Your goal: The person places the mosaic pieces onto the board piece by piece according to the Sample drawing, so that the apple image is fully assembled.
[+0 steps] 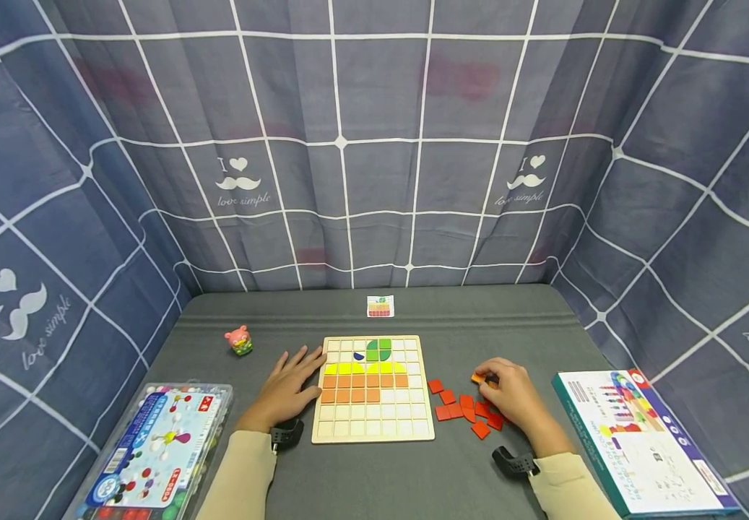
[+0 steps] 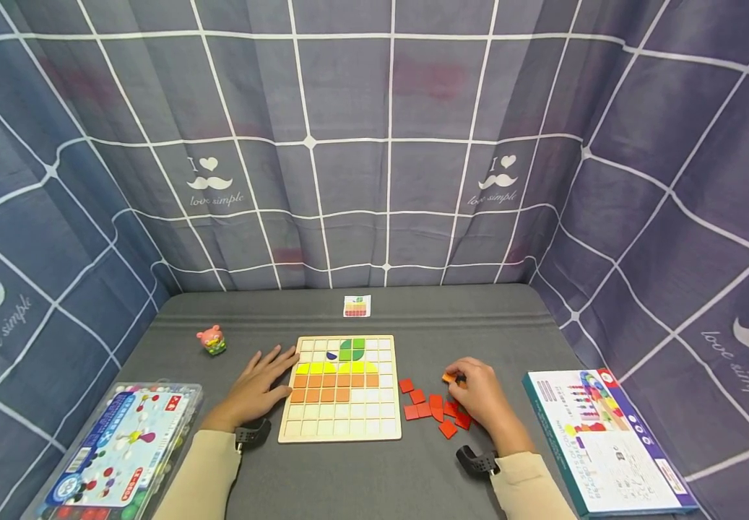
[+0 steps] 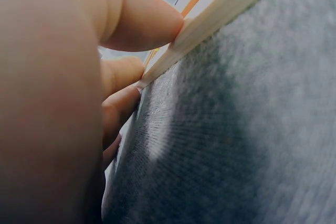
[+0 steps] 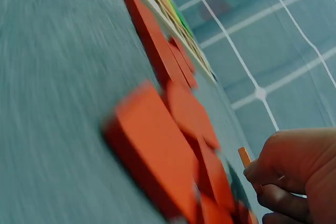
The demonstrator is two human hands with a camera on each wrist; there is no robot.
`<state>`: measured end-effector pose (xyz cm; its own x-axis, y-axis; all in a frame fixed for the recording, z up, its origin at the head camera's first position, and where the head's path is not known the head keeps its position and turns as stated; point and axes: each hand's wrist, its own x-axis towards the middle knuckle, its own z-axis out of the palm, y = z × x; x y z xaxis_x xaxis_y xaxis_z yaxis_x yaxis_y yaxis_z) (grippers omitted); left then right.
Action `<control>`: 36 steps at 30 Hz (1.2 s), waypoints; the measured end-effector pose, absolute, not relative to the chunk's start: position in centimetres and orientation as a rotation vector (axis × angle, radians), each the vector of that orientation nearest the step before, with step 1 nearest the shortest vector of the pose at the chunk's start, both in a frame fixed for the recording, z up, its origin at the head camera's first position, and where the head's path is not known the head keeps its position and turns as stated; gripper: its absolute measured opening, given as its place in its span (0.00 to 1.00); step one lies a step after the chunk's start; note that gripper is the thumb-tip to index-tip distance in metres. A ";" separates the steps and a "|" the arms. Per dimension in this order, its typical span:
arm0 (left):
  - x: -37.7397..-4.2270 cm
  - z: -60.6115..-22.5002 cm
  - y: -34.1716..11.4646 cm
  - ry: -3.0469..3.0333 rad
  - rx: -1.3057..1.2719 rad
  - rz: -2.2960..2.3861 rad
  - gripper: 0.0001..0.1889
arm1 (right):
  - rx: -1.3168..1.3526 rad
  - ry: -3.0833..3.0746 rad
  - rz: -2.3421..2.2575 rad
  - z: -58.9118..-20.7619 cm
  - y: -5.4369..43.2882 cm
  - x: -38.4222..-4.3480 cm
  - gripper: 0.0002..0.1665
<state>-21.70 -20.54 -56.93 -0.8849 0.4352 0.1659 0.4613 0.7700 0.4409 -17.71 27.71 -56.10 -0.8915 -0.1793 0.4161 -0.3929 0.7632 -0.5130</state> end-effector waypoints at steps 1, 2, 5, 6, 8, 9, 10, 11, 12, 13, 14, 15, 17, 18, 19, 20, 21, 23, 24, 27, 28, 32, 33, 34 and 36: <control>-21.7 -57.0 -20.6 -2.897 -0.739 -0.751 0.36 | 0.457 -2.614 0.876 -56.1 27.2 -17.8 0.15; -21.7 -57.0 -20.6 -2.894 -0.743 -0.754 0.36 | 0.475 -2.613 0.881 -56.1 26.6 -17.9 0.15; -21.7 -57.1 -20.6 -2.905 -0.741 -0.756 0.36 | 0.534 -2.611 0.918 -56.0 24.9 -18.0 0.15; -21.8 -57.1 -20.6 -2.915 -0.738 -0.755 0.36 | 0.550 -2.611 0.934 -56.0 24.3 -18.0 0.15; -21.8 -57.0 -20.7 -2.938 -0.726 -0.749 0.36 | 0.593 -2.601 0.974 -55.8 23.2 -18.1 0.15; -21.8 -57.0 -20.7 -2.947 -0.721 -0.745 0.36 | 0.612 -2.598 0.991 -55.7 22.7 -18.1 0.15; -21.8 -57.0 -20.7 -2.946 -0.723 -0.743 0.37 | 0.635 -2.594 1.003 -55.6 22.2 -18.1 0.15; -21.8 -56.9 -20.7 -2.951 -0.719 -0.740 0.37 | 0.660 -2.589 1.016 -55.6 21.6 -18.1 0.15; -21.8 -56.9 -20.7 -2.952 -0.720 -0.738 0.37 | 0.683 -2.587 1.029 -55.5 21.1 -18.1 0.14; -21.8 -56.9 -20.7 -2.952 -0.721 -0.735 0.37 | 0.709 -2.586 1.040 -55.5 20.6 -18.1 0.14; -21.9 -56.9 -20.7 -2.948 -0.724 -0.738 0.37 | 0.735 -2.581 1.055 -55.4 20.1 -18.1 0.13; -21.9 -56.9 -20.7 -2.945 -0.727 -0.739 0.37 | 0.757 -2.580 1.069 -55.3 19.6 -18.1 0.13; -21.9 -56.9 -20.7 -2.940 -0.727 -0.739 0.36 | 0.801 -2.575 1.085 -55.3 18.7 -18.2 0.12; -21.9 -57.0 -20.7 -2.930 -0.732 -0.742 0.36 | 0.821 -2.568 1.096 -55.2 18.2 -18.2 0.12; -21.9 -57.0 -20.7 -2.920 -0.734 -0.746 0.36 | 0.840 -2.561 1.106 -55.1 17.7 -18.2 0.12; -21.9 -57.1 -20.7 -2.913 -0.734 -0.747 0.36 | 0.857 -2.553 1.111 -55.1 17.3 -18.2 0.12; -21.9 -57.1 -20.6 -2.903 -0.736 -0.745 0.36 | 0.874 -2.544 1.113 -55.1 16.8 -18.3 0.12; -21.9 -57.1 -20.6 -2.884 -0.738 -0.752 0.36 | 0.910 -2.530 1.108 -55.0 15.9 -18.5 0.12; -21.9 -57.2 -20.6 -2.878 -0.742 -0.748 0.36 | 0.931 -2.524 1.101 -55.1 15.5 -18.5 0.11; -21.9 -57.2 -20.6 -2.875 -0.745 -0.744 0.36 | 0.984 -2.524 1.065 -55.2 14.3 -18.8 0.11; -21.9 -57.2 -20.6 -2.881 -0.743 -0.750 0.36 | 1.000 -2.525 1.038 -55.3 13.9 -18.8 0.11; -21.8 -57.0 -20.6 -2.905 -0.739 -0.755 0.36 | 1.023 -2.519 0.963 -55.6 13.0 -18.9 0.10; -21.8 -56.9 -20.6 -2.909 -0.737 -0.757 0.36 | 1.019 -2.517 0.953 -55.7 12.8 -18.9 0.10; -21.8 -56.9 -20.6 -2.910 -0.735 -0.751 0.36 | 1.012 -2.517 0.950 -55.8 12.7 -18.9 0.10; -21.8 -56.9 -20.6 -2.910 -0.733 -0.744 0.36 | 0.993 -2.520 0.958 -55.8 12.6 -18.8 0.10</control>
<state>-21.81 -20.56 -56.93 -0.8863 0.4344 0.1605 0.4581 0.7719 0.4409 -18.81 12.57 -55.81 -0.7294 -0.5073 0.4589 -0.6840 0.5471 -0.4825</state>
